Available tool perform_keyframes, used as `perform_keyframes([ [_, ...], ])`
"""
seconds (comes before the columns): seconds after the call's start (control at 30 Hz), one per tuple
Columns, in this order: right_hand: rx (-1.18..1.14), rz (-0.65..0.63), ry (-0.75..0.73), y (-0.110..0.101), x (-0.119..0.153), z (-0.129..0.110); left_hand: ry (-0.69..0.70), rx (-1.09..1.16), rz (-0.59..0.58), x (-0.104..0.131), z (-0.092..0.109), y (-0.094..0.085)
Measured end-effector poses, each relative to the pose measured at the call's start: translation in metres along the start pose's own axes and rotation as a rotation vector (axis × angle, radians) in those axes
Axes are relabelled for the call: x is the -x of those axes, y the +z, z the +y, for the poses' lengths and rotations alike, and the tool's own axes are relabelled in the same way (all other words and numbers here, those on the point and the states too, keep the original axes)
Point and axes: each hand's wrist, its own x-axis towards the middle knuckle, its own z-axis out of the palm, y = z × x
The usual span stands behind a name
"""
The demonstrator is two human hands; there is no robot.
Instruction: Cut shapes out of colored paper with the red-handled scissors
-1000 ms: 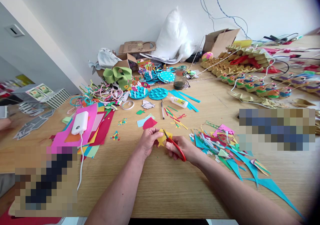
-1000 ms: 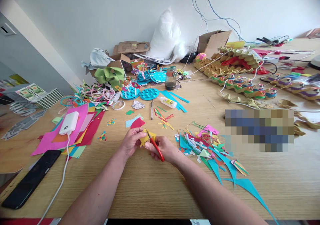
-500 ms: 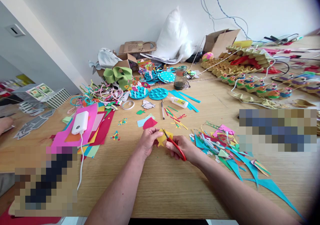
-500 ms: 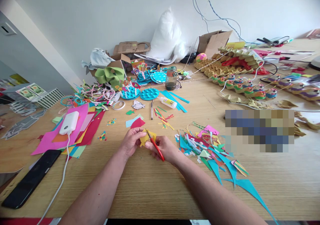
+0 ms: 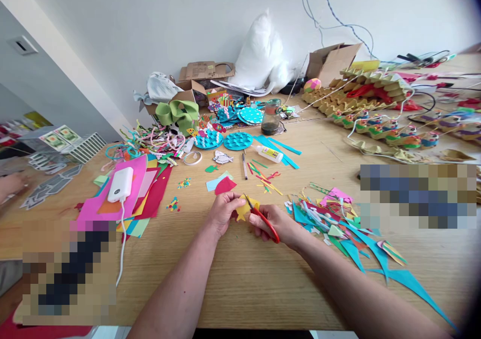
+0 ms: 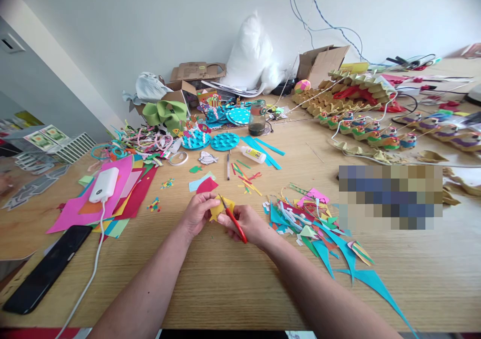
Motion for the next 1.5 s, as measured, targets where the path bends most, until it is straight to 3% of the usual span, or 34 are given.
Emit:
perform_keyframes([
  [1.5,0.007,0.01,0.024,0.0018,0.0014,-0.004,0.007,0.006,0.042,0.0014,0.002,0.0035],
])
